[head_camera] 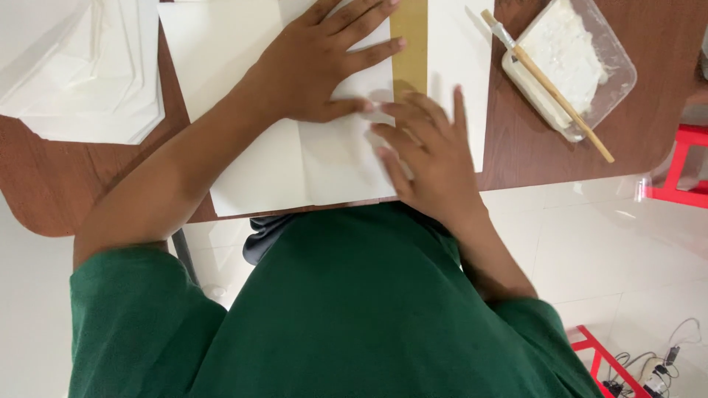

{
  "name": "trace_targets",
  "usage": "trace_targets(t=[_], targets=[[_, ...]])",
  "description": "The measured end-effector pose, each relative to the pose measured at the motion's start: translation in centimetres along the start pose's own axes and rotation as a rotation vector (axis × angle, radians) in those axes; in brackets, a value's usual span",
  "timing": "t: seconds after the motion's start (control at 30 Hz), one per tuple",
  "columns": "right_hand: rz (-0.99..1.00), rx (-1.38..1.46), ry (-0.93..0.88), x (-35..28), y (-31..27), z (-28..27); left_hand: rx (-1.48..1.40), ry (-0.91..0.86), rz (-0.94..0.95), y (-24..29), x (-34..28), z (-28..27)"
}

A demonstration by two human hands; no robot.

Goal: The person folds a white paper sheet into a box shape, applies glue to the edges using a brush, and presses the flaps to secure them. They then place a gold-colored paper sheet on top and continue folding and gluing the edges to assemble the box.

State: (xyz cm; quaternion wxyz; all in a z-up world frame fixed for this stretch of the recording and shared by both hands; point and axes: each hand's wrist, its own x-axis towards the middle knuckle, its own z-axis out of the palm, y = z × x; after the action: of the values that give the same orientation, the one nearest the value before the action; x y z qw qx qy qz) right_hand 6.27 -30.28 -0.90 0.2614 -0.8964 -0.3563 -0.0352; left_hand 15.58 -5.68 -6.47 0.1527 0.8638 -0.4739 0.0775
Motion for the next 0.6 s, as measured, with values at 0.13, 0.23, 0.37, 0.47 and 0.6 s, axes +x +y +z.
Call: trace_targets(t=[0.13, 0.23, 0.37, 0.47, 0.6], targets=[[-0.242, -0.007, -0.187, 0.9, 0.7, 3.1, 0.072, 0.075, 0.039, -0.5, -0.3, 0.8], [-0.297, -0.167, -0.299, 0.7, -0.2, 3.3, 0.191, 0.117, 0.054, -0.6, -0.5, 0.9], [-0.293, -0.167, -0.376, -0.6, -0.6, 3.9, -0.004, 0.095, 0.017, -0.5, -0.4, 1.1], [-0.317, -0.051, -0.458, -1.5, -1.4, 4.3, -0.033, 0.048, -0.023, -0.4, -0.4, 1.0], [-0.321, 0.19, -0.294, -1.0, -2.9, 4.1, -0.024, 0.082, -0.001, -0.8, -0.5, 1.5]])
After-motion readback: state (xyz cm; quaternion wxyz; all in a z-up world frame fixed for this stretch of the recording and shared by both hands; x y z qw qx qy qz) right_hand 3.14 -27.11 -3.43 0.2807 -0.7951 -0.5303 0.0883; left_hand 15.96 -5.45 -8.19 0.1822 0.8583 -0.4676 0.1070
